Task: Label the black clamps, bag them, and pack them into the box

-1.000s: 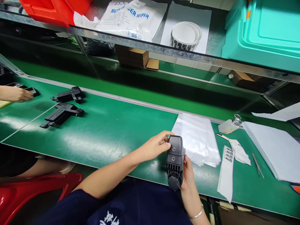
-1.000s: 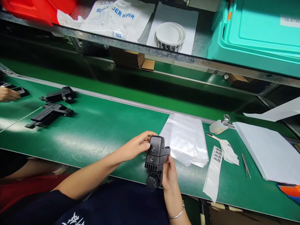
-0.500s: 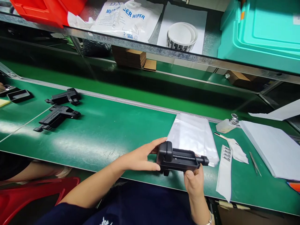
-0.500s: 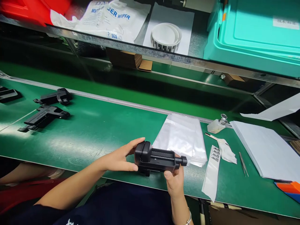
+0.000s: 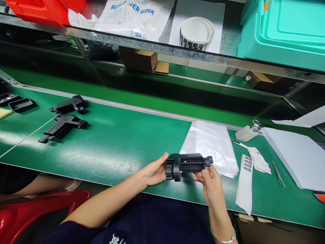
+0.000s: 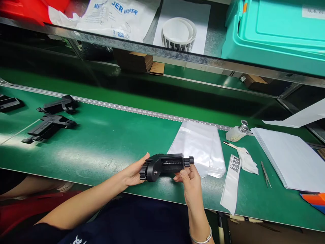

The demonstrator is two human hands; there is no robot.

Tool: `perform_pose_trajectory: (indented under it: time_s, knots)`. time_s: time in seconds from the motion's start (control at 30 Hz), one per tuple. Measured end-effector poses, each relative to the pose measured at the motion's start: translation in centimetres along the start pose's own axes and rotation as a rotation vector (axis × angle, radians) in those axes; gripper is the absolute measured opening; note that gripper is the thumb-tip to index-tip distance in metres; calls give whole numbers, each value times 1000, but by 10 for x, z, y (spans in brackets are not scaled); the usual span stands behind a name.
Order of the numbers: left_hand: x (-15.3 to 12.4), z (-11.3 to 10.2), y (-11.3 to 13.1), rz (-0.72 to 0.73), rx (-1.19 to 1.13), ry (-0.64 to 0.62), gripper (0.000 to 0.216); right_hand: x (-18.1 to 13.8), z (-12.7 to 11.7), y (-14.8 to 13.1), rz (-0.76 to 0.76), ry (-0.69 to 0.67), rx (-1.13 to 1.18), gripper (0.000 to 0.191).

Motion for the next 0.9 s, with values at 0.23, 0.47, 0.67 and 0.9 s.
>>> perform_pose_trajectory:
  time_s: [0.23,0.47,0.67,0.9]
  knots:
    - [27,-17,8,39,141,118,47,-21,42,-22,-145,-133,-378,37]
    - [35,-22,17,98,214,110,53,-7,-50,-45,-211,44,-546,55]
    - [16,-50,68,270,581,403,58,-17,-249,-34,304,675,-1176,62]
    - [10,-57,117,478,1361,620,64,1,-254,-11,175,645,-907,63]
Point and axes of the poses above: each hand's wrist, its own x-axis towards the middle knuckle, its own z-axis out of the palm, y = z × x, the point moved 9 cm from there along x, towards the middle knuckle, and after that the axes turned 5 degrees about x, right-handed, at the moved point
